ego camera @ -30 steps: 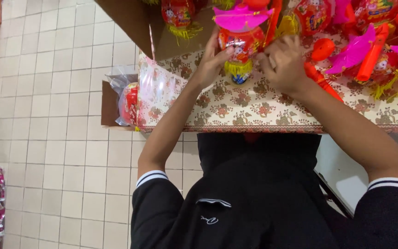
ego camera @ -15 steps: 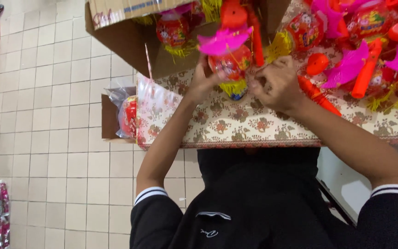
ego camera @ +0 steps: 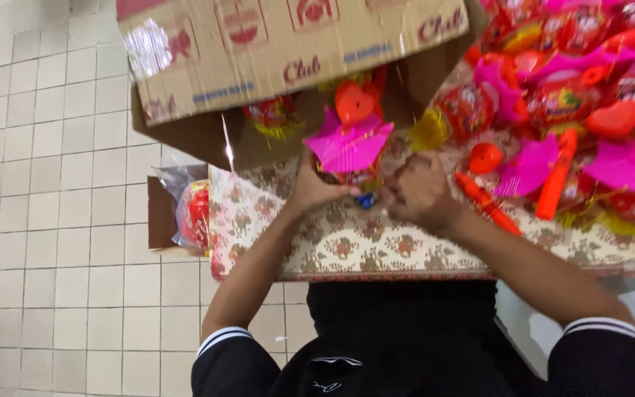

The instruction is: Assembling small decorative lantern toys by attaching plastic handles to the lantern bodies

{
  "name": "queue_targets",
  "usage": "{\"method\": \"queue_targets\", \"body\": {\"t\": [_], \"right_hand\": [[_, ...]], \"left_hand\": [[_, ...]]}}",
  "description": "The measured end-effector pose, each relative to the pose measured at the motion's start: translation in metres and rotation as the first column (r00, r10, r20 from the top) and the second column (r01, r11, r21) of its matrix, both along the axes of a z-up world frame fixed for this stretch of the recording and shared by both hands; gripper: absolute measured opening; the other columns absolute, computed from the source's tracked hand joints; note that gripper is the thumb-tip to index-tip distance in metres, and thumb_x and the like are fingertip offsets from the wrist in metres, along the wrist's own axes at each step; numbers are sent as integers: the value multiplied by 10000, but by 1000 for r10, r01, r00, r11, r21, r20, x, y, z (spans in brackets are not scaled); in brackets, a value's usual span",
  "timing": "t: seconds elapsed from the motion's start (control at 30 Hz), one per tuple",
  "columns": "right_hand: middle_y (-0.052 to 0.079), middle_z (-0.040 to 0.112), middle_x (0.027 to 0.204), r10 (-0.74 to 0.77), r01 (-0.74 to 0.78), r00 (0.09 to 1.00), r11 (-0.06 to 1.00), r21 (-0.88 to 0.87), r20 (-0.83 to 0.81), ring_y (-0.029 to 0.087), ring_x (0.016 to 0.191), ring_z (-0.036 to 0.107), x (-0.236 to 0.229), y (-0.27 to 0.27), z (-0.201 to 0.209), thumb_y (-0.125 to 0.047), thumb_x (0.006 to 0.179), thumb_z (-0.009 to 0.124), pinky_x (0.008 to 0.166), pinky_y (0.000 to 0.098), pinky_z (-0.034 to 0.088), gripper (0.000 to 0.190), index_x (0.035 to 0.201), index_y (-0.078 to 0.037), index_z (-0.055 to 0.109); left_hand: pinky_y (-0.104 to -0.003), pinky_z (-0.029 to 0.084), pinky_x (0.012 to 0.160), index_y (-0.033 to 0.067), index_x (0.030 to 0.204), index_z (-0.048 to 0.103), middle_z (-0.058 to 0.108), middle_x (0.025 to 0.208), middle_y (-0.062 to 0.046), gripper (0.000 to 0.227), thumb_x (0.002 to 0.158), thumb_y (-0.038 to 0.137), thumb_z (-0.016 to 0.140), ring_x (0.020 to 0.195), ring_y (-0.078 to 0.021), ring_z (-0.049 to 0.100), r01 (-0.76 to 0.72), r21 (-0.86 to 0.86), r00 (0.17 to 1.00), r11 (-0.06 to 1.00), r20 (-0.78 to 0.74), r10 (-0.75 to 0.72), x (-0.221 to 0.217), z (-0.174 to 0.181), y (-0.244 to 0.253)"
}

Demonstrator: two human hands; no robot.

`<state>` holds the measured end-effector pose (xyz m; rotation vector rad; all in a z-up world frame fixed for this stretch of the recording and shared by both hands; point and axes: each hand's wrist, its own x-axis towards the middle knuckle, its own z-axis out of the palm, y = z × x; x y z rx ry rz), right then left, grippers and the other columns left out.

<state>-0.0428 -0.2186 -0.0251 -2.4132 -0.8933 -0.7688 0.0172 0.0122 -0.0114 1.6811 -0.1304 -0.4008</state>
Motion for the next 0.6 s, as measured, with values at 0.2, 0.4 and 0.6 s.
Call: {"method": "queue_targets", "body": {"t": [0.2,0.4,0.6], "right_hand": [[84,683,578,75,-74,991,997,-17,108,236,510,620,11,-3,-4,-140,974,645,796,463,535,310,670,-94,682],[47,423,643,39,-75,994,918,389,100,210,585,402,19,-8,-47,-86,956,481,692,403,443,95,891,-117,419],[202,485,1104,-153,44,956,919,392,251,330,970,509,25,-25,-41,-95,974,574,791,447,493,220,1168,-7,521]], "left_hand": [[-521,474,1131,33,1417,337,567,1340,-195,1303,348,499,918,1276,-355,599,-68,65,997,996,26,67,2,-19,-1],[-514,532,1112,-15,1425,299,522,1346,-217,1154,567,433,926,1270,-376,583,9,-113,893,994,448,43,-3,-29,-3],[-698,307,1158,152,1453,394,321,1515,-184,1102,545,506,911,1425,-384,363,121,306,916,944,333,-225,-13,-20,-7]]}}
